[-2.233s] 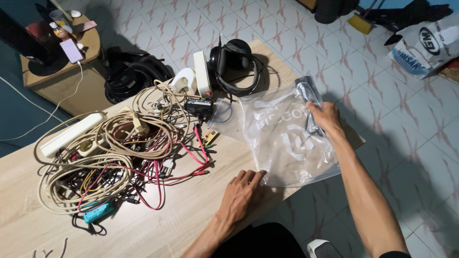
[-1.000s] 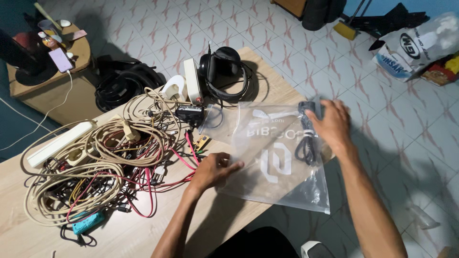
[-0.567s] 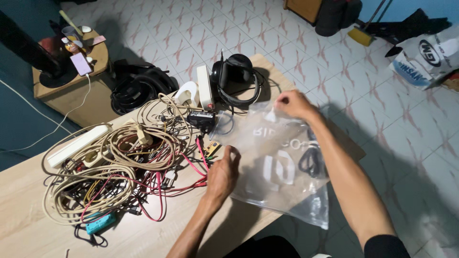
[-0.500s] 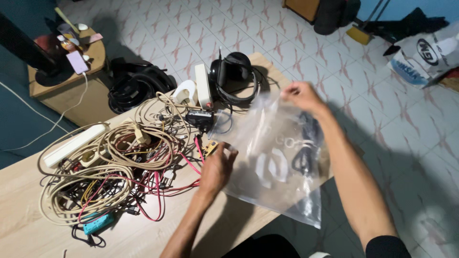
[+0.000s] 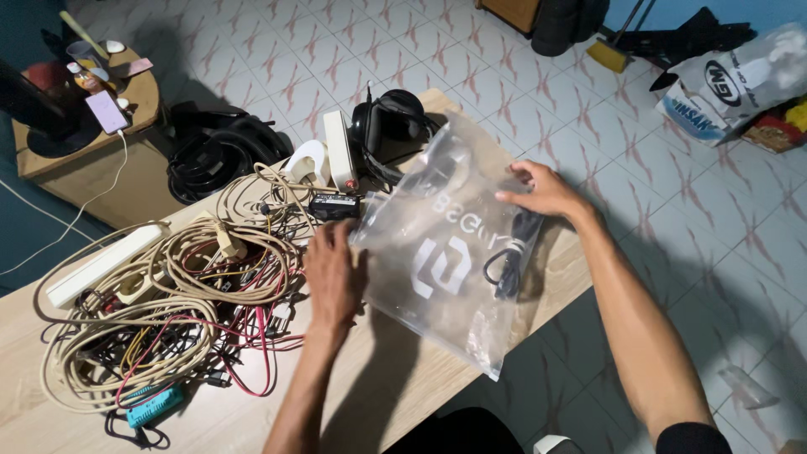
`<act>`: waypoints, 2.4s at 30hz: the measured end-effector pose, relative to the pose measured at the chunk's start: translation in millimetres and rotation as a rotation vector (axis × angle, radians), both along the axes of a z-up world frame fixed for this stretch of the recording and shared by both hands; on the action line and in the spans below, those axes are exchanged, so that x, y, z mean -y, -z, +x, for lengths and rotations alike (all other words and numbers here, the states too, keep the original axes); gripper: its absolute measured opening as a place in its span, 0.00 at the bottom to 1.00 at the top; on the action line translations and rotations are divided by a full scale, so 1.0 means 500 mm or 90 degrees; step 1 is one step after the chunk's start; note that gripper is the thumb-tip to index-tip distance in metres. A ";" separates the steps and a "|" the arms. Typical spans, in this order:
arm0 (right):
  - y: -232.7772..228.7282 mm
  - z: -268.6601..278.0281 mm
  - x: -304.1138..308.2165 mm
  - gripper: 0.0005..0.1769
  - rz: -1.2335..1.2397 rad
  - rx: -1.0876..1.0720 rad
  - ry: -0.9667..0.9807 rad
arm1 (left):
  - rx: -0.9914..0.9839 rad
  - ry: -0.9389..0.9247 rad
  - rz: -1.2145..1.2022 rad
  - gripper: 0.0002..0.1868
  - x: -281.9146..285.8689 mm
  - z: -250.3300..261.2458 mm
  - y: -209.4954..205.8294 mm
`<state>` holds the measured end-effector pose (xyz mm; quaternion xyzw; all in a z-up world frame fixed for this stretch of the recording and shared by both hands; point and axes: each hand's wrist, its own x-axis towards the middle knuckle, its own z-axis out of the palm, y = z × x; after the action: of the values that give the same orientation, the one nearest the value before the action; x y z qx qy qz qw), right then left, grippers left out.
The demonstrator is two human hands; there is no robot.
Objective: The person sorts through a large pile of tangled cables on a desk, untangles a specific black power cable, coils it by hand, and places it into a plastic bag.
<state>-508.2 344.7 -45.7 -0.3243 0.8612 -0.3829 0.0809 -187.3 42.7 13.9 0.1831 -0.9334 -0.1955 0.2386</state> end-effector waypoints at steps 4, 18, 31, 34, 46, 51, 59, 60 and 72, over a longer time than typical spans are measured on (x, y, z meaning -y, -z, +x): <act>0.006 0.033 -0.009 0.42 0.005 -0.019 0.030 | -0.094 0.312 0.085 0.17 -0.125 -0.014 0.047; 0.053 -0.004 -0.109 0.18 0.030 0.102 0.243 | -0.011 0.511 0.068 0.34 -0.219 -0.003 0.144; -0.018 0.153 -0.047 0.25 0.004 -0.288 0.104 | 0.087 0.542 0.041 0.19 -0.215 0.005 0.118; -0.020 0.187 -0.029 0.33 0.090 -0.229 0.087 | 0.113 0.536 0.028 0.25 -0.213 0.008 0.108; -0.049 0.217 -0.036 0.16 0.024 -0.370 0.133 | 0.054 0.506 0.075 0.20 -0.219 0.020 0.101; -0.044 0.181 -0.049 0.11 -0.154 -0.269 0.145 | 0.016 0.470 0.032 0.17 -0.260 -0.034 0.157; 0.008 0.131 -0.120 0.13 -0.193 -0.051 0.357 | 0.026 0.538 0.063 0.18 -0.241 -0.052 0.178; 0.014 0.131 -0.120 0.13 -0.177 -0.020 0.350 | 0.062 0.544 0.077 0.16 -0.240 -0.051 0.170; 0.070 0.109 -0.043 0.29 -0.081 -0.187 0.318 | 0.092 0.508 0.046 0.27 -0.232 -0.010 0.118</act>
<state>-453.9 366.3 -80.7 -0.1585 0.8912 -0.3929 -0.1621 -192.1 158.7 -45.2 -0.1721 -0.9381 -0.2921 0.0712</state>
